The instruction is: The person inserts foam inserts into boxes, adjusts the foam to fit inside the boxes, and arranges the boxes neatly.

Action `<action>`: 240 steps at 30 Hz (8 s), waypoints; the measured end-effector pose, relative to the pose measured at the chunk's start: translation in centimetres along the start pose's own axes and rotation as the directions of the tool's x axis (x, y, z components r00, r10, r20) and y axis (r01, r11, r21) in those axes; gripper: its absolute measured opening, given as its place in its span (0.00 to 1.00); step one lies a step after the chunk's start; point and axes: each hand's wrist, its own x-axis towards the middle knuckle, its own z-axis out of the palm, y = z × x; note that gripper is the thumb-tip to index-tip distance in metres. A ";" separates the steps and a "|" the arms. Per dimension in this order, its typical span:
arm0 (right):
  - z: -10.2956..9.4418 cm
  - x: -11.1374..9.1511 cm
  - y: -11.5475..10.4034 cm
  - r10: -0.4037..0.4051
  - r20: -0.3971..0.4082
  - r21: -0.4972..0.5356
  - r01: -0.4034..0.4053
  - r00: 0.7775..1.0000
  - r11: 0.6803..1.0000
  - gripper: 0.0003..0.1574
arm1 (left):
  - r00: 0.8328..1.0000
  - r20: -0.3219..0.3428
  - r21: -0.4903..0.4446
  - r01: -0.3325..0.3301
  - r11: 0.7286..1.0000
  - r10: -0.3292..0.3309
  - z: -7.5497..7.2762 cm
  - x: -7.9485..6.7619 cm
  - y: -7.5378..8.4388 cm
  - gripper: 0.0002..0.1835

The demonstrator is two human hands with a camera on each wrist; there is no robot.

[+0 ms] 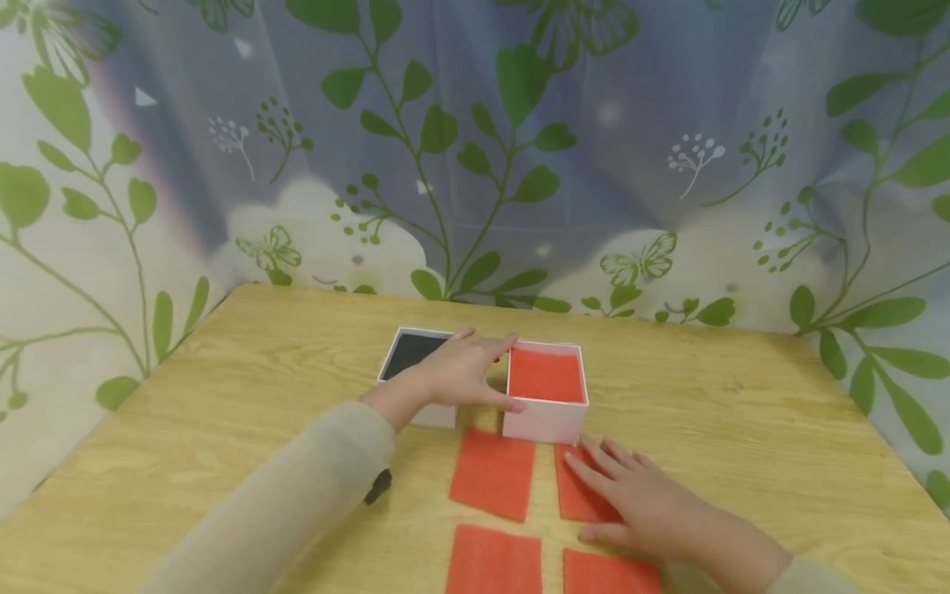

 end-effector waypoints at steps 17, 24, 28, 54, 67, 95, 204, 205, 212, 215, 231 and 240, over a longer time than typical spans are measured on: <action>-0.5 0.1 0.0 0.016 -0.026 -0.006 -0.016 1.000 1.000 0.54 | 1.000 -0.002 -0.008 -0.005 1.000 0.005 -0.1 0.2 -0.1 0.56; -0.7 0.1 0.0 -0.023 -0.063 0.025 0.024 0.998 0.999 0.51 | 1.000 -0.002 -0.012 -0.003 1.000 0.003 0.0 0.2 -0.2 0.56; -0.7 -0.1 0.1 -0.028 -0.045 0.057 0.030 0.999 0.998 0.51 | 1.000 0.013 -0.010 -0.008 1.000 0.008 0.3 0.2 0.0 0.56; -3.0 -2.0 -0.3 -0.061 -0.219 -0.042 0.053 0.974 0.998 0.50 | 1.000 0.021 -0.003 0.001 1.000 -0.001 -0.5 0.4 0.1 0.55; -6.1 -2.2 -0.7 -0.083 -0.303 -0.083 0.060 0.949 0.995 0.51 | 1.000 0.017 -0.010 0.003 1.000 -0.003 -0.3 0.2 -0.1 0.56; -8.0 3.0 -0.5 -0.087 -0.258 -0.098 0.063 0.962 0.993 0.50 | 1.000 0.016 -0.036 0.013 0.999 -0.012 -0.2 0.6 0.2 0.56; -6.2 5.9 0.1 -0.010 -0.190 -0.137 -0.017 0.982 0.990 0.54 | 0.999 0.006 -0.026 0.035 0.999 -0.034 -0.3 0.3 0.4 0.55; -6.1 5.9 0.1 -0.010 -0.190 -0.133 -0.015 0.982 0.991 0.54 | 0.999 0.008 -0.026 0.034 0.999 -0.033 -0.3 0.3 0.5 0.55; -6.2 6.0 0.1 -0.023 -0.204 -0.151 -0.008 0.979 0.988 0.52 | 1.000 -0.004 -0.022 0.016 1.000 -0.017 -0.3 0.5 0.4 0.56; -6.2 6.2 0.0 -0.025 -0.202 -0.157 -0.007 0.979 0.988 0.51 | 1.000 -0.008 -0.013 0.015 1.000 -0.015 -0.3 0.6 0.3 0.56; -6.1 7.9 -2.2 -0.071 -0.193 -0.209 0.029 0.979 0.978 0.47 | 1.000 0.016 -0.019 0.019 1.000 -0.018 -0.4 0.5 0.0 0.55; -6.0 8.9 -2.2 -0.197 -0.266 -0.246 0.131 0.943 0.960 0.47 | 1.000 0.014 -0.023 0.013 1.000 -0.013 -0.3 0.5 -0.1 0.54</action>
